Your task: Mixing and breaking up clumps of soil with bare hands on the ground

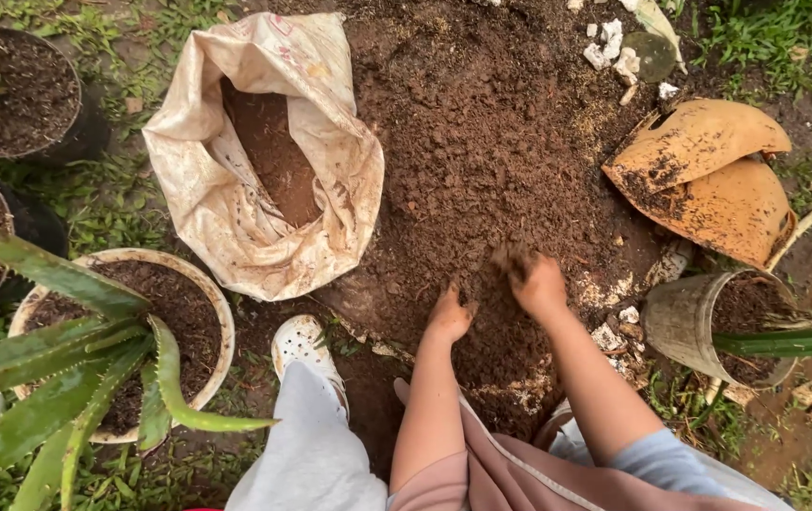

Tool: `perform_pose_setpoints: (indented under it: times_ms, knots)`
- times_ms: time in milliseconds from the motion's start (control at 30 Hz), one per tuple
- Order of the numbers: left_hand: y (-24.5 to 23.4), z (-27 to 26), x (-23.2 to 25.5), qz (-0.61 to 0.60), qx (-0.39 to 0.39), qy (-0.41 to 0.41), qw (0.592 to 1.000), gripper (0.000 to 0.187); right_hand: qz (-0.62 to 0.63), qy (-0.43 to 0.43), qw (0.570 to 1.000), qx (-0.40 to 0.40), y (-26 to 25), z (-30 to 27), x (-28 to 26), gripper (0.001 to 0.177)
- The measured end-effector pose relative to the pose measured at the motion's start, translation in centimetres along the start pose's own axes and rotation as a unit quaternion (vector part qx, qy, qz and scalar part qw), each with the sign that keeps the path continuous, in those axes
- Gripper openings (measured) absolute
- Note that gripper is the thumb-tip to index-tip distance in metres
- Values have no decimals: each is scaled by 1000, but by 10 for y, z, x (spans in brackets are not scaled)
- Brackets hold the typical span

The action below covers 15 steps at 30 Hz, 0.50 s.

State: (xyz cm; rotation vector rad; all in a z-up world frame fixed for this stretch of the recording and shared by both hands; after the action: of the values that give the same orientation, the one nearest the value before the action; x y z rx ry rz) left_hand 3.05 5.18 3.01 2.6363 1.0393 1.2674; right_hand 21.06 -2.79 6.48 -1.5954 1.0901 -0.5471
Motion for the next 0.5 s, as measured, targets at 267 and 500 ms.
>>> perform_pose_setpoints:
  times_ms: [267,500]
  knots:
    - [2,30,-25,219,-16,28,975,75,-256,9,961,-106,29,-84,-40,81]
    - [-2,28,-23,-62,16,-25,998,59,-377,-75,920,-81,49,-51,-28,33]
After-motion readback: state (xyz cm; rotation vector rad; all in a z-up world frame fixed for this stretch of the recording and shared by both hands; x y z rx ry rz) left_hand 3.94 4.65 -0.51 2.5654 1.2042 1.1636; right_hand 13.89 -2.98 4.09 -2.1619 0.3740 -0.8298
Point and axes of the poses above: each hand's wrist, its own z-axis towards the middle knuckle, its own y-axis out of the palm, x = y × z, the point moved 10 cm from there along z, towards the middle knuckle, and after that the axes turned 9 degrees about y, right-handed, at the moved point
